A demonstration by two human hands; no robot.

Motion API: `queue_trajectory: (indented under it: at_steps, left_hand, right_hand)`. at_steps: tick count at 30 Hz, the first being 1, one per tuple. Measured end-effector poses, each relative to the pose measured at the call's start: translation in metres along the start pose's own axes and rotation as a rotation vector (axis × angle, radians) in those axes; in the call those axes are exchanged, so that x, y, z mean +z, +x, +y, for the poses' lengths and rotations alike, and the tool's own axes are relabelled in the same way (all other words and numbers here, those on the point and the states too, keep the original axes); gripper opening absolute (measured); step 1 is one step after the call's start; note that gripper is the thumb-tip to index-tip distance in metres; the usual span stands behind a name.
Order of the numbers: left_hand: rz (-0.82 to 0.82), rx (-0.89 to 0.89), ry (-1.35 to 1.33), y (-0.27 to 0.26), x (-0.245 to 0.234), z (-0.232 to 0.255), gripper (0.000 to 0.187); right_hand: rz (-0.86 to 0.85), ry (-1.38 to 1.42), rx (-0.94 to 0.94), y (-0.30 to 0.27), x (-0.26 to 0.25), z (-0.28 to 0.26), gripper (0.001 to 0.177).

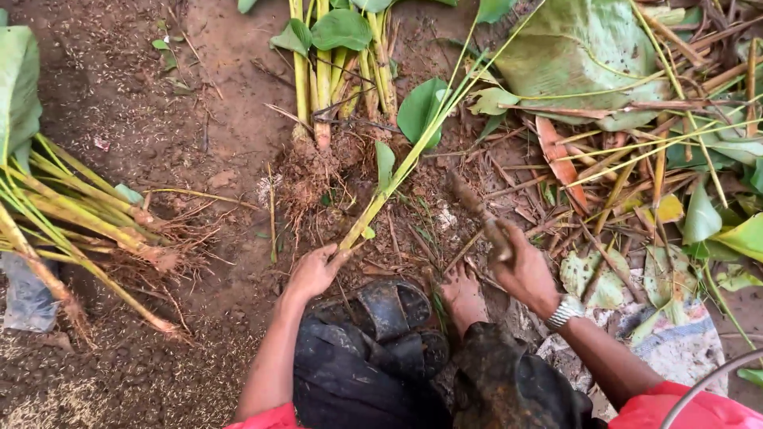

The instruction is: Trimming the stems and cleaning the roots of harvested plants using a knife while sitting on the ground.

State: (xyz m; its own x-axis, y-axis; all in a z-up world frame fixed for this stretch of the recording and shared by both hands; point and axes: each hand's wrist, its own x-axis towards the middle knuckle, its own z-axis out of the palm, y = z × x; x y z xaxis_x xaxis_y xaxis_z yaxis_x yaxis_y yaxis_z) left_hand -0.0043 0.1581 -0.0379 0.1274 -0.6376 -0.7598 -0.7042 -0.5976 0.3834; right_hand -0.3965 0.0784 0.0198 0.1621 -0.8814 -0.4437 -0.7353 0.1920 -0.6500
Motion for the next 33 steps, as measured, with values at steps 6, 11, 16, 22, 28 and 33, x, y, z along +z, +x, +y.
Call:
queue_trajectory:
  at_steps: [6,11,16,22,28,33]
  left_hand:
    - [0.338,0.261,0.299,-0.076,-0.021,-0.043,0.041]
    - [0.714,0.778,0.358,-0.132,-0.018,-0.069,0.039]
    - [0.550,0.626,0.327,-0.108,-0.012,-0.105,0.047]
    - [0.102,-0.073,0.166,-0.073,-0.012,-0.119,0.090]
    - [-0.063,-0.067,0.023,-0.063,-0.025,-0.054,0.063]
    - [0.065,0.105,-0.318,-0.050,-0.015,-0.012,0.021]
  right_hand:
    - [-0.045,-0.043,-0.001,0.004,-0.088,-0.074,0.070]
    - [-0.159,-0.239,0.054,-0.004,-0.128,-0.093,0.077]
    - [-0.350,-0.295,0.217,-0.015,-0.115,-0.099,0.068]
    - [-0.509,-0.399,0.290,-0.016,-0.102,-0.094,0.061]
    - [-0.463,-0.272,0.300,-0.008,-0.104,-0.108,0.059]
    - [-0.399,-0.177,0.265,0.000,-0.103,-0.108,0.067]
